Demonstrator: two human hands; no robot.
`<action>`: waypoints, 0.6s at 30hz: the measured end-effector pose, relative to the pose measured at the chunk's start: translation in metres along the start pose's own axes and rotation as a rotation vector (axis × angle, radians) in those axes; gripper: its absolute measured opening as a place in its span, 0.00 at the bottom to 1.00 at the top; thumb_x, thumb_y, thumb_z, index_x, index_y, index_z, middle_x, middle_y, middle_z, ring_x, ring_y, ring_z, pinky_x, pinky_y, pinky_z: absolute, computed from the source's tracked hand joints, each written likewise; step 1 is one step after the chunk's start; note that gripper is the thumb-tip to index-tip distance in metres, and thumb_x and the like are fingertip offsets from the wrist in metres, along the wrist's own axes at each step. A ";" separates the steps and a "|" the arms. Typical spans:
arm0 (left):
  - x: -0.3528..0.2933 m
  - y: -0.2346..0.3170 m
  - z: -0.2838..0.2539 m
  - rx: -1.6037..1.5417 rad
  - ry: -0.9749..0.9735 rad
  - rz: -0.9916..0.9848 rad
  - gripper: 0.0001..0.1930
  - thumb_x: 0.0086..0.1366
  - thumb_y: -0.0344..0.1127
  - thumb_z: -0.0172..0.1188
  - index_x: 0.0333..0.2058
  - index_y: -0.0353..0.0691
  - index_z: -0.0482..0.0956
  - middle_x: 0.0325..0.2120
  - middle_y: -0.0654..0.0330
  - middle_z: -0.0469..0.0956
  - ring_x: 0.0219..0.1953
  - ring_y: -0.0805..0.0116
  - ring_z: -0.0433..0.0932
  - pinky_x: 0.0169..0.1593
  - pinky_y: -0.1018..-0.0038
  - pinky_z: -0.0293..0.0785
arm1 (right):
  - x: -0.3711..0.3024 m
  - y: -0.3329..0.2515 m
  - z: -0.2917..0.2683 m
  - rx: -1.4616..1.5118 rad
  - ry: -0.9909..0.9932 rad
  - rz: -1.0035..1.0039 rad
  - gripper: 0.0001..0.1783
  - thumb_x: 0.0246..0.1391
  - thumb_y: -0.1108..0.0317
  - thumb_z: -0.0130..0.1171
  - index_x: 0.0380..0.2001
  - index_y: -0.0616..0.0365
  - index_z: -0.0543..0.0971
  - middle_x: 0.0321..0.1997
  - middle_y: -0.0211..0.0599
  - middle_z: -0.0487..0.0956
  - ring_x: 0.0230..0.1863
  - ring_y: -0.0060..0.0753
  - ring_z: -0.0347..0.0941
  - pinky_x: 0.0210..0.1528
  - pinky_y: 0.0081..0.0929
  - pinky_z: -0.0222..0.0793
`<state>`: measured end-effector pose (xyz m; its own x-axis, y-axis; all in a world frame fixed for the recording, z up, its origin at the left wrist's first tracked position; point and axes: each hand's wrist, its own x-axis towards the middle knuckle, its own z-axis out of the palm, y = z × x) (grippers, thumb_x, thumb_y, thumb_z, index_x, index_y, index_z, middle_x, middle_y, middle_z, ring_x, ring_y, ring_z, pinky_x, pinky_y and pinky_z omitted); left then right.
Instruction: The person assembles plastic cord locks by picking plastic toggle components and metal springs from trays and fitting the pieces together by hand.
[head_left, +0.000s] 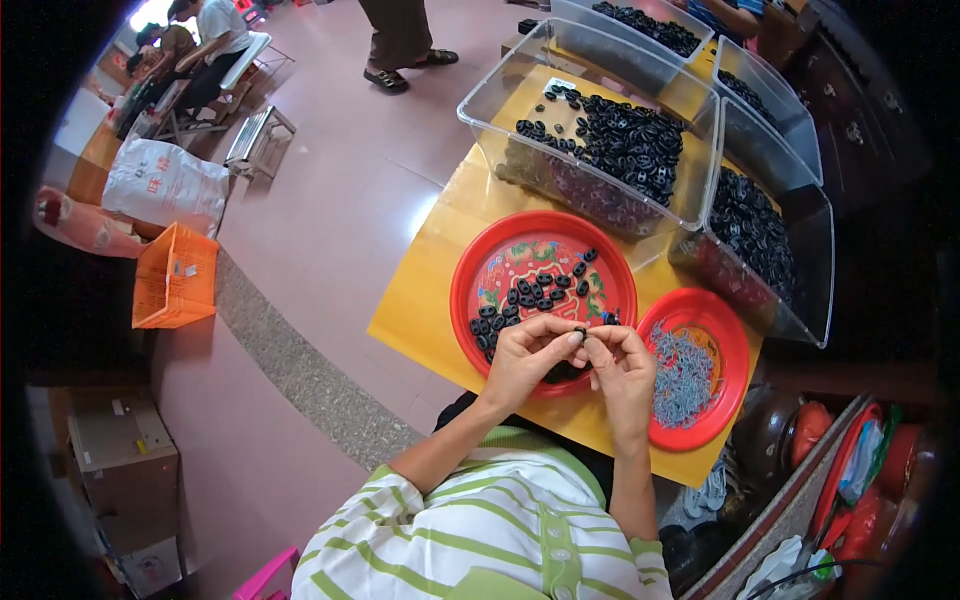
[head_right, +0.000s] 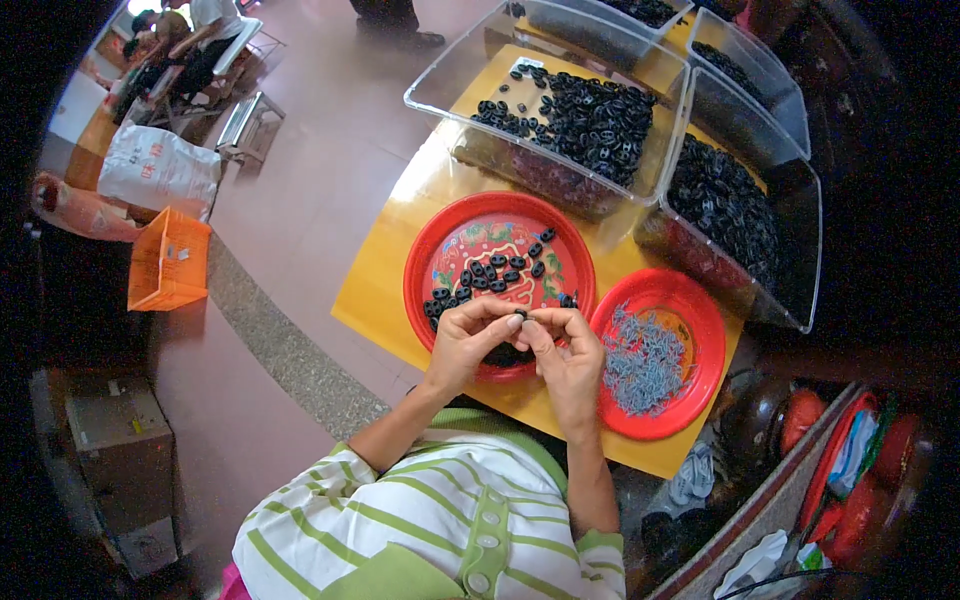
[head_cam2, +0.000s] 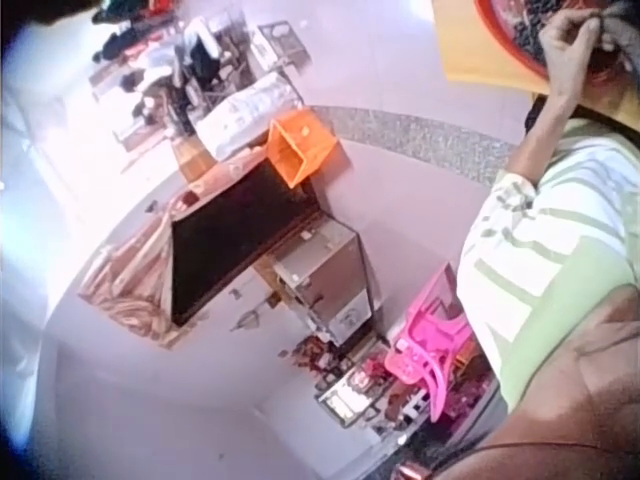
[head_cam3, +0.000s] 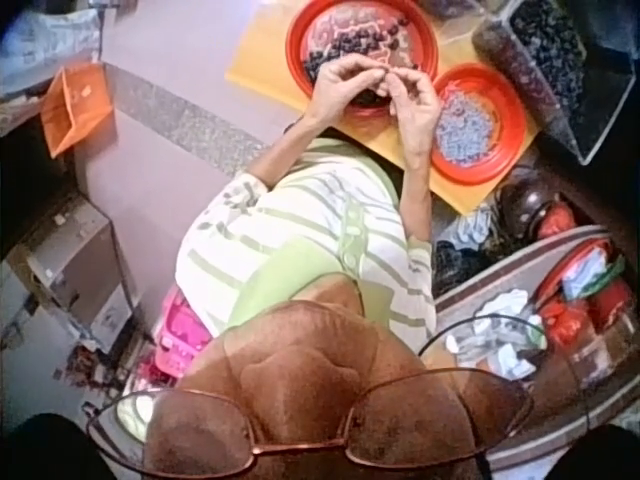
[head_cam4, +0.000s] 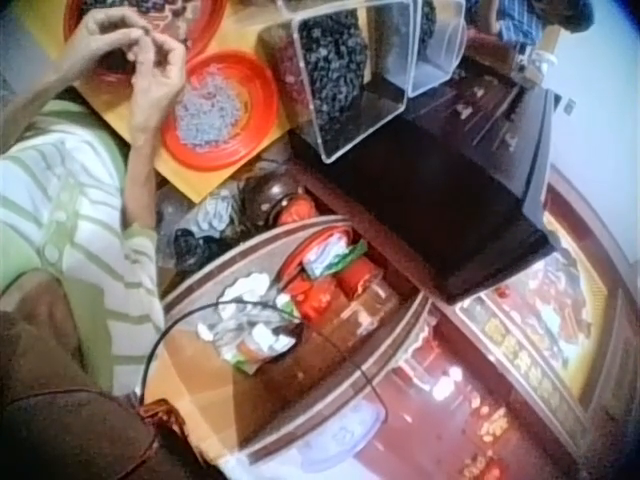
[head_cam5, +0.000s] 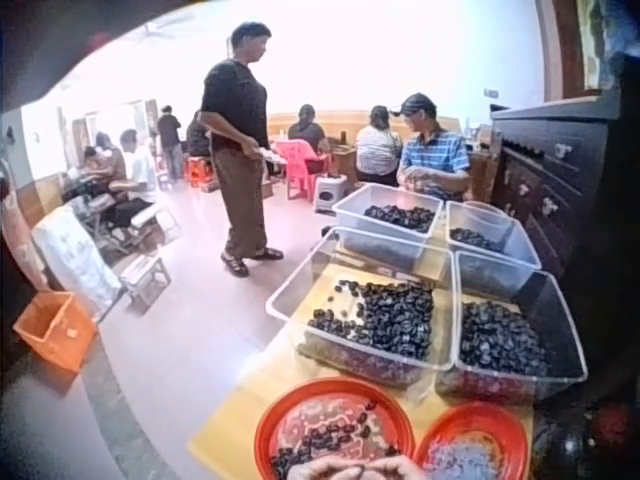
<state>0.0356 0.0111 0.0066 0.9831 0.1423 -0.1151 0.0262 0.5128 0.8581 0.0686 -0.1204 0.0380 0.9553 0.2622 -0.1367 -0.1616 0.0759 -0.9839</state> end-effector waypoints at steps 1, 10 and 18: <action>0.002 0.000 0.000 -0.013 0.013 -0.007 0.07 0.63 0.26 0.54 0.38 0.31 0.76 0.29 0.59 0.79 0.30 0.76 0.78 0.38 0.80 0.75 | 0.005 0.001 -0.002 -0.003 0.010 0.009 0.06 0.56 0.69 0.56 0.33 0.61 0.75 0.26 0.26 0.76 0.23 0.08 0.66 0.18 0.08 0.56; -0.001 0.002 -0.021 -0.067 0.059 -0.071 0.08 0.62 0.25 0.55 0.39 0.31 0.76 0.31 0.56 0.79 0.31 0.71 0.80 0.39 0.77 0.77 | 0.047 0.017 -0.008 -0.645 0.083 -0.338 0.05 0.49 0.74 0.59 0.30 0.65 0.77 0.25 0.38 0.76 0.25 0.24 0.71 0.28 0.21 0.66; -0.004 -0.002 -0.018 0.014 0.034 -0.062 0.06 0.60 0.24 0.56 0.36 0.31 0.75 0.30 0.56 0.78 0.29 0.71 0.78 0.36 0.77 0.77 | 0.072 0.029 -0.005 -0.936 0.119 -0.413 0.09 0.48 0.70 0.60 0.32 0.64 0.75 0.31 0.46 0.76 0.29 0.43 0.74 0.30 0.35 0.68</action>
<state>0.0285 0.0248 -0.0036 0.9729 0.1392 -0.1847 0.0896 0.5094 0.8559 0.1341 -0.1042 -0.0007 0.9192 0.2846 0.2721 0.3937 -0.6546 -0.6454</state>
